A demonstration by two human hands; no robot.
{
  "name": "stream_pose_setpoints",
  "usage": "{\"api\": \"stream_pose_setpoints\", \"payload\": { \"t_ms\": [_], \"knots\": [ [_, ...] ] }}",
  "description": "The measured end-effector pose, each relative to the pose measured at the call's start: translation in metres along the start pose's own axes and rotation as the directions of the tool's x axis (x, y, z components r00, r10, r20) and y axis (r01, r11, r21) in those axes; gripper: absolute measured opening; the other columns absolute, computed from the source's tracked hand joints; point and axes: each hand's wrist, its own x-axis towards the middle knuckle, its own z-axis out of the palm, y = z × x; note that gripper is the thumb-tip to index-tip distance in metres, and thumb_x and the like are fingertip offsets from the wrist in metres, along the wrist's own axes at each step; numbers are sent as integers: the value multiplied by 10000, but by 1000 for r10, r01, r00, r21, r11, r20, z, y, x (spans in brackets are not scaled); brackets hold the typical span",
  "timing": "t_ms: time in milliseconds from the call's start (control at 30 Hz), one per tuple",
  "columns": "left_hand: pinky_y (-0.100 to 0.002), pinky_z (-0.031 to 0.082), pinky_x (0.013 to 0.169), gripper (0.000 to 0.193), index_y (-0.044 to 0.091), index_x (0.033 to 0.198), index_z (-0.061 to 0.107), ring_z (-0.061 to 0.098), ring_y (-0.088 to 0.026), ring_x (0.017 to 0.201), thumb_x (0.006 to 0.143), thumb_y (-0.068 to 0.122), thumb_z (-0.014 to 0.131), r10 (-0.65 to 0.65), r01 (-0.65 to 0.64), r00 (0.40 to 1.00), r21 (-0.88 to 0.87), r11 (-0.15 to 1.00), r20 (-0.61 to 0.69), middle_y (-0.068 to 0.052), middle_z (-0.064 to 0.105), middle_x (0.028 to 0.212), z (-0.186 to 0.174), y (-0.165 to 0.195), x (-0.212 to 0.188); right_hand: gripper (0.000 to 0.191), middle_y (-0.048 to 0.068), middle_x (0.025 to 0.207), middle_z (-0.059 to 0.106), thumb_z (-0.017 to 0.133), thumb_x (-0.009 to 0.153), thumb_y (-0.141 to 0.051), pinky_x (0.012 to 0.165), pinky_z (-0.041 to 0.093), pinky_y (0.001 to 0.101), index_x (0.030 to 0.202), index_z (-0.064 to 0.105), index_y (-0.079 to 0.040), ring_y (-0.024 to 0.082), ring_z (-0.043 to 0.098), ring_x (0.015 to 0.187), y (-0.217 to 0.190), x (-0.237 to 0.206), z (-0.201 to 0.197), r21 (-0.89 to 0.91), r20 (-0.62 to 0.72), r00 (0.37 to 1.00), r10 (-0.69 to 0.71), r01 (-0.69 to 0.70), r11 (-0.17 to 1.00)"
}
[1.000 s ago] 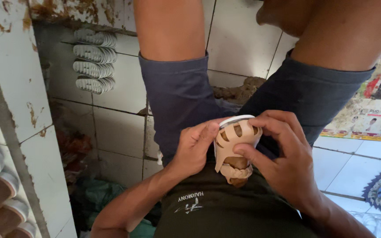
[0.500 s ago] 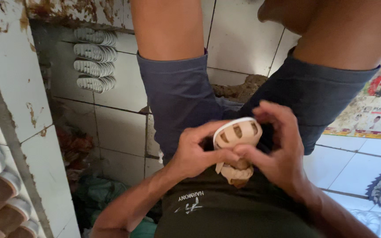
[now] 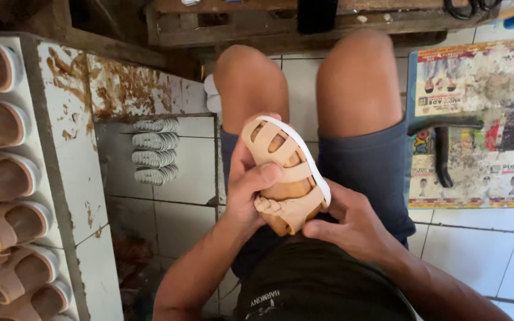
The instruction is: The person assembles slipper sandals by heating the sole and upper separately over a gas flame, then pressing them together. They use a curved metal tool to trim excess material from the joined edges and repeat the process for multiple units.
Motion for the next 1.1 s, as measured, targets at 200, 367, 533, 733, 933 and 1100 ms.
{"api": "stream_pose_setpoints", "payload": {
  "t_ms": [200, 367, 533, 733, 933, 1100],
  "knots": [
    [-417, 525, 1150, 807, 34, 1622, 282, 612, -268, 1316, 949, 137, 715, 41, -54, 989, 85, 995, 140, -159, 565, 1457, 10, 11, 20, 740, 133, 1387, 628, 828, 840, -45, 1122, 471, 375, 1480, 481, 88, 194, 590, 1286, -3, 9, -8, 57, -52, 994, -96, 99, 993],
    [-373, 444, 1248, 691, 0, 1654, 238, 498, -218, 1418, 1102, 164, 620, 66, -200, 970, 608, 768, 236, -153, 491, 1554, 16, 22, 40, 773, 132, 1373, 624, 876, 822, -108, 1086, 515, 337, 1471, 481, 41, 191, 616, 1256, -18, 32, -11, -484, -218, 836, -504, 356, 800],
    [-346, 488, 1162, 717, 31, 1614, 261, 530, -190, 1328, 1059, 124, 705, 230, -434, 895, 629, 645, 381, -113, 497, 1489, 27, 32, 77, 641, 180, 1181, 691, 937, 751, -148, 977, 541, 386, 1294, 621, -24, 312, 670, 1124, -70, 54, -11, -928, 72, 616, -785, 331, 174],
    [-404, 362, 1189, 661, 34, 1528, 393, 560, -244, 1313, 968, 60, 742, 178, -692, 722, 693, 204, 669, -156, 549, 1423, 25, 47, 109, 420, 146, 1173, 631, 845, 933, -6, 876, 523, 379, 1303, 647, -4, 270, 640, 1014, -131, 62, -28, -927, 192, 464, -865, 375, -5],
    [-281, 555, 904, 486, 28, 1391, 586, 712, -158, 930, 979, 151, 814, 331, -682, 715, 718, 137, 616, -92, 731, 1146, 33, 48, 115, 394, 144, 1186, 615, 804, 937, 59, 885, 537, 347, 1296, 661, -20, 282, 652, 1029, -142, 73, -23, -911, 250, 512, -822, 411, -21],
    [-260, 572, 755, 422, -10, 1301, 627, 739, -165, 854, 963, 165, 809, 363, -713, 675, 694, 99, 642, -122, 754, 1094, 34, 49, 120, 357, 149, 1210, 593, 799, 948, 43, 909, 521, 352, 1258, 643, -36, 286, 625, 1073, -149, 73, -21, -911, 226, 569, -791, 411, 35]
  ]
}}
